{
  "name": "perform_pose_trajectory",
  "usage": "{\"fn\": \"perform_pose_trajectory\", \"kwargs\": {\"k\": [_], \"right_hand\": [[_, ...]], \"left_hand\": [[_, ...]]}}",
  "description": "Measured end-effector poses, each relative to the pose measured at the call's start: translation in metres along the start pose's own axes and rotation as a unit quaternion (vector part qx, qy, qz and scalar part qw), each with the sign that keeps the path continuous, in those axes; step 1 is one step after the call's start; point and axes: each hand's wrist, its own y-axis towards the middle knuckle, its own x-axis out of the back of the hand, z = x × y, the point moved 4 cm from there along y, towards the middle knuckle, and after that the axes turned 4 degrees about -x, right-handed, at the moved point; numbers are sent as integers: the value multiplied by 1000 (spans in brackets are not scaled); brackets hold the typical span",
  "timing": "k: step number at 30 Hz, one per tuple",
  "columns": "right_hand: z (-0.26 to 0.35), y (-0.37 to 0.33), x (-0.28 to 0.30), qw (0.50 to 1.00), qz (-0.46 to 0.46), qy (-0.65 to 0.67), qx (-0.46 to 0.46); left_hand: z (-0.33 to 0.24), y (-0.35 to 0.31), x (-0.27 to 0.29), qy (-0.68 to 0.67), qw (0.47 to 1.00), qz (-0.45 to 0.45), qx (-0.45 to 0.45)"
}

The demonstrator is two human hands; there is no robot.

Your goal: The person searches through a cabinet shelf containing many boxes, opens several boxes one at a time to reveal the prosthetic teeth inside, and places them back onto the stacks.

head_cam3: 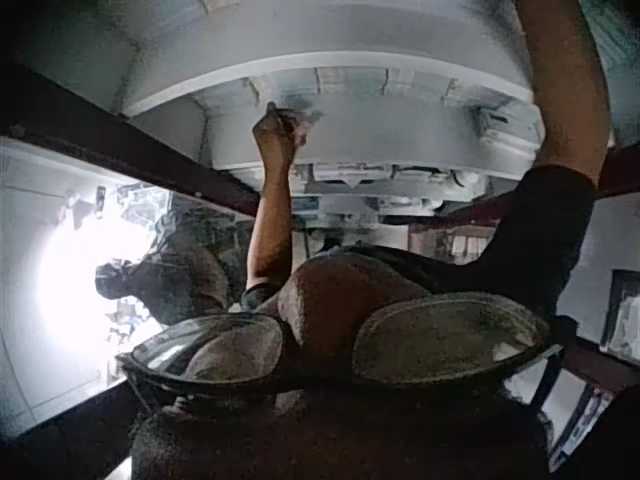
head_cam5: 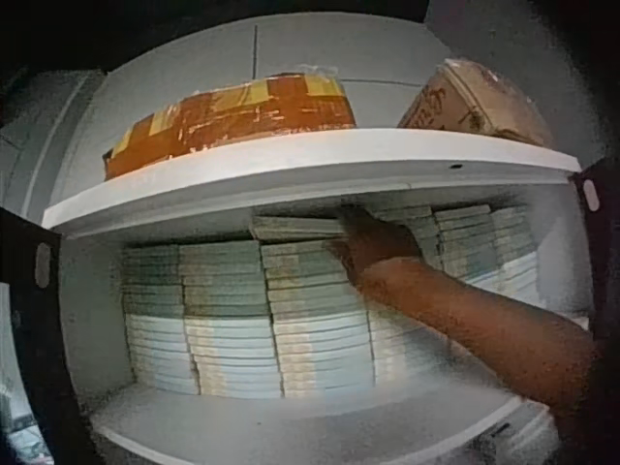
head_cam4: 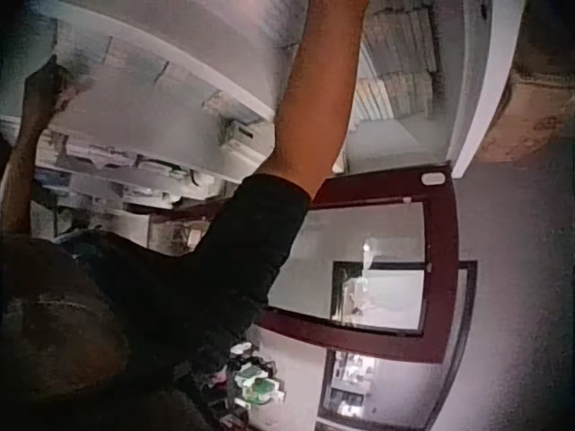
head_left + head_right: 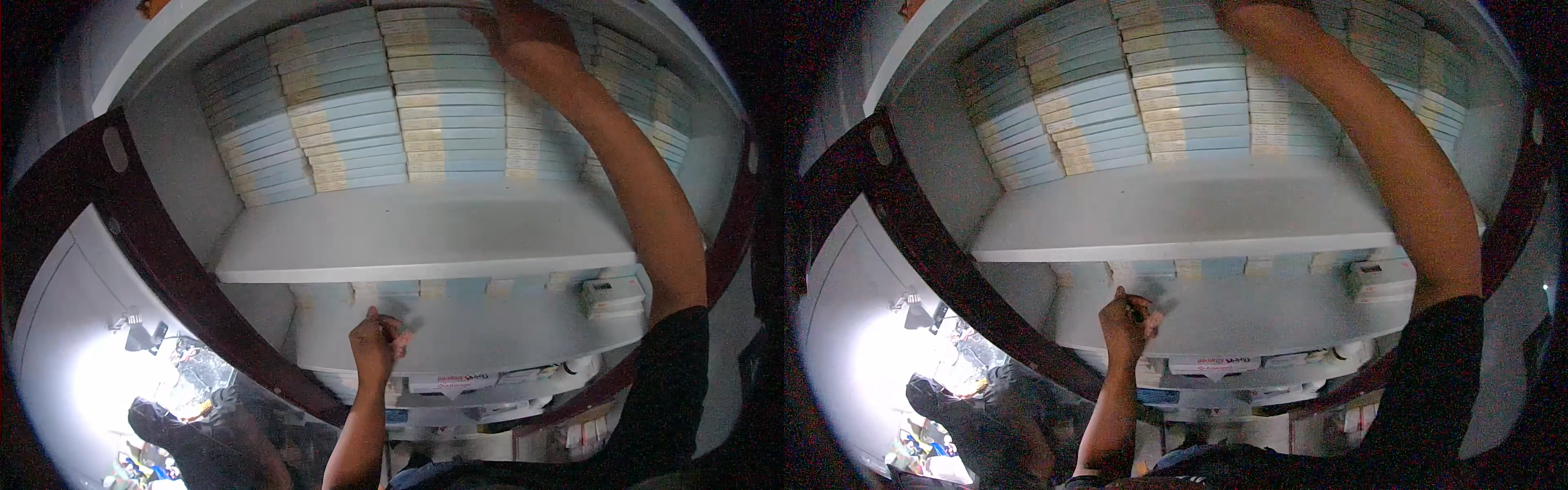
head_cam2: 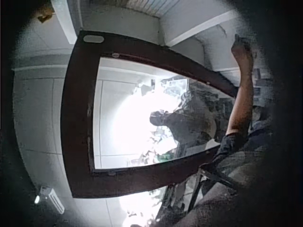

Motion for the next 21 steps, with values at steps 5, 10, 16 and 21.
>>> {"fn": "perform_pose_trajectory", "kwargs": {"k": [5, 10, 16, 21], "right_hand": [[-11, -23, 8, 971, -167, -67, 154], [-23, -22, -7, 994, 62, -24, 85], [18, -27, -6, 970, -5, -66, 236], [27, -22, -17, 968, 28, -49, 246]], "left_hand": [[5, -1, -1, -85, 995, 7, 58], [6, -6, -5, -94, 994, 16, 61], [-2, -8, -1, -51, 997, 23, 46], [2, -10, 0, -122, 989, 14, 78]]}}
